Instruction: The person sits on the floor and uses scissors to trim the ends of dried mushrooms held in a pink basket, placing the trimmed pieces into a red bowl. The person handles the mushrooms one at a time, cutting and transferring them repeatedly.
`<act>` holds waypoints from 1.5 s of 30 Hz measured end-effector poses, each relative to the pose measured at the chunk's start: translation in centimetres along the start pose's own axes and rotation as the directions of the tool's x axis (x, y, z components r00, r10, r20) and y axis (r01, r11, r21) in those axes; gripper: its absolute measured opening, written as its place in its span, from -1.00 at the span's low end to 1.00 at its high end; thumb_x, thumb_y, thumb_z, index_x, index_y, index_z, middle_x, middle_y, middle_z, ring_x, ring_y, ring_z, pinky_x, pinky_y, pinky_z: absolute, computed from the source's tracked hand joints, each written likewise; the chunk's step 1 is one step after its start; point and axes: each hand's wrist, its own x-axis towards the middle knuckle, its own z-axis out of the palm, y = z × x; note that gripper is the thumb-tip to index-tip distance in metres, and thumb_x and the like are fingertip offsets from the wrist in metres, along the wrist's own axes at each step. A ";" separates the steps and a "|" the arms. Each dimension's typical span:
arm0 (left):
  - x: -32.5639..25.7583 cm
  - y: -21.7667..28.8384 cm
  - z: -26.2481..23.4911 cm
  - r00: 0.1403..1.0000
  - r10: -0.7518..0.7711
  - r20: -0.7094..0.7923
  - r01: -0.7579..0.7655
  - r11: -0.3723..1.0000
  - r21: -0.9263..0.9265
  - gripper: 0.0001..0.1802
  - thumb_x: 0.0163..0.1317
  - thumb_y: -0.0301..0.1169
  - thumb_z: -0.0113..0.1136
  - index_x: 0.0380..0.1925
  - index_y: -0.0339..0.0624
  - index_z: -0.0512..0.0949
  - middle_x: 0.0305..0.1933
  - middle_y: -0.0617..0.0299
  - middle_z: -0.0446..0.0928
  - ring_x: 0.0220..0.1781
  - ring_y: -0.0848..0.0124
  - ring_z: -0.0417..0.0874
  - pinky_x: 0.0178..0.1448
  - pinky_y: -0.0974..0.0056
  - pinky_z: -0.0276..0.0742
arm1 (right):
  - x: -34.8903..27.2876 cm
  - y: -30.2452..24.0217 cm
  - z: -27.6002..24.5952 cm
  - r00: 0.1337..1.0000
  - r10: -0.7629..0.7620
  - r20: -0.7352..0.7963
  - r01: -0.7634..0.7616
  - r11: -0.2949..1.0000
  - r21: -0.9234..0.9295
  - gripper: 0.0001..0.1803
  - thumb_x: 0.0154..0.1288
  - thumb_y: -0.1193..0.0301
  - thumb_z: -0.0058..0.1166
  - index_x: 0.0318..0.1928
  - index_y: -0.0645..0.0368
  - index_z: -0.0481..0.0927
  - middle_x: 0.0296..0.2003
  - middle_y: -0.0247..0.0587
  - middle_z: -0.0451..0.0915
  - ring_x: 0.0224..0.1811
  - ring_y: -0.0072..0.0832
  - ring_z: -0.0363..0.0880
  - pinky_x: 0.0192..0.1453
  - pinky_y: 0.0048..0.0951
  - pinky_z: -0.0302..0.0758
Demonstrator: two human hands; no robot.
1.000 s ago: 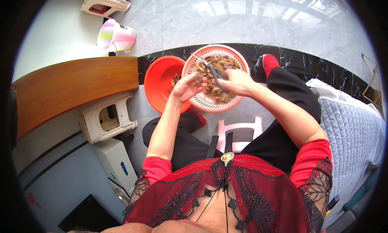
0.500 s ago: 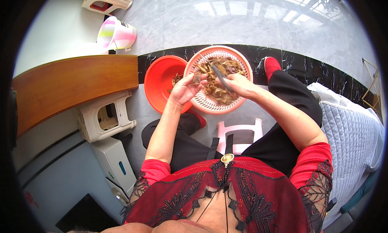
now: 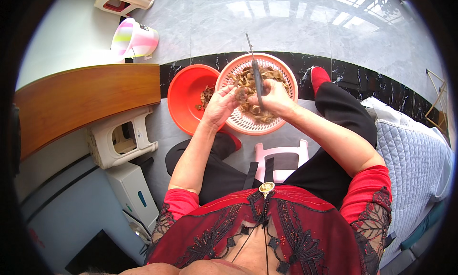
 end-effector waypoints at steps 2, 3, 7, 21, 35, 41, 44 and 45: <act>0.0 -0.1 0.4 0.999 0.032 0.011 -0.032 0.999 0.015 -0.77 0.28 -0.38 0.19 -0.10 -0.20 0.51 -0.16 0.27 0.59 -0.12 0.51 0.61 -0.02 0.39 0.53 | 0.1 0.2 0.0 0.999 -0.018 -0.027 0.019 1.000 0.011 -0.57 -0.07 0.41 0.37 -0.21 0.37 0.50 -0.39 -0.23 0.59 -0.39 -0.62 0.54 -0.31 -0.59 0.50; -0.1 -0.2 0.5 0.999 0.038 0.018 -0.038 0.999 0.021 -0.76 0.27 -0.41 0.20 -0.09 -0.22 0.50 -0.13 0.25 0.59 -0.10 0.49 0.61 0.03 0.37 0.52 | 0.2 0.3 0.1 0.999 -0.023 -0.032 0.023 1.000 0.013 -0.56 -0.07 0.40 0.37 -0.20 0.38 0.50 -0.38 -0.22 0.59 -0.38 -0.62 0.54 -0.30 -0.59 0.50; 0.1 -0.3 0.9 0.999 0.043 0.019 -0.045 0.994 0.102 -0.74 0.24 -0.43 0.23 -0.09 -0.25 0.50 -0.14 0.24 0.58 -0.12 0.49 0.61 0.03 0.37 0.53 | 0.2 0.4 0.2 0.998 -0.043 -0.037 0.042 0.999 -0.032 -0.51 -0.08 0.36 0.39 -0.18 0.40 0.49 -0.35 -0.20 0.60 -0.34 -0.59 0.55 -0.26 -0.56 0.52; 0.2 -1.3 1.8 0.993 0.114 0.023 -0.117 0.981 0.154 -0.79 0.23 -0.48 0.22 -0.14 -0.25 0.52 -0.17 0.21 0.60 -0.16 0.47 0.64 -0.02 0.35 0.58 | 0.4 -0.2 0.5 0.983 -0.114 -0.144 0.068 0.955 -0.289 -0.51 -0.07 0.29 0.32 -0.19 0.41 0.51 -0.37 -0.10 0.62 -0.31 -0.51 0.59 -0.18 -0.43 0.53; 0.0 0.2 0.4 0.999 0.026 0.025 -0.022 0.986 -0.167 -0.78 0.25 -0.53 0.15 -0.10 -0.16 0.46 -0.06 0.23 0.56 -0.06 0.44 0.61 0.00 0.32 0.57 | 0.1 -1.4 -0.1 0.992 -0.011 -0.130 -0.017 0.977 -0.214 -0.60 -0.04 0.40 0.26 -0.19 0.39 0.52 -0.40 -0.19 0.59 -0.39 -0.57 0.56 -0.31 -0.55 0.52; -0.7 1.1 0.5 0.993 -0.010 0.115 0.007 1.000 0.022 -0.76 0.32 -0.42 0.09 -0.03 -0.22 0.46 -0.11 0.18 0.58 -0.07 0.39 0.63 0.08 0.25 0.53 | 0.2 -2.2 -0.7 0.997 0.060 -0.039 -0.060 0.998 -0.001 -0.58 0.01 0.34 0.36 -0.20 0.34 0.51 -0.39 -0.25 0.57 -0.40 -0.61 0.54 -0.29 -0.58 0.50; -0.7 1.1 0.8 0.990 -0.045 0.136 0.026 0.991 0.132 -0.78 0.35 -0.38 0.07 -0.07 -0.21 0.49 -0.18 0.21 0.60 -0.13 0.42 0.64 0.05 0.29 0.54 | 0.1 -2.3 -1.1 0.999 0.040 0.016 -0.041 0.998 0.052 -0.55 0.03 0.31 0.37 -0.18 0.39 0.54 -0.36 -0.20 0.59 -0.36 -0.58 0.57 -0.27 -0.57 0.54; -0.7 1.2 0.9 0.988 -0.058 0.140 0.034 0.985 0.169 -0.79 0.36 -0.37 0.07 -0.08 -0.21 0.50 -0.20 0.22 0.61 -0.15 0.43 0.65 0.03 0.31 0.55 | 0.1 -2.2 -1.2 0.999 0.042 0.031 -0.043 0.998 0.049 -0.54 0.02 0.30 0.38 -0.18 0.39 0.54 -0.35 -0.19 0.59 -0.35 -0.57 0.58 -0.24 -0.57 0.54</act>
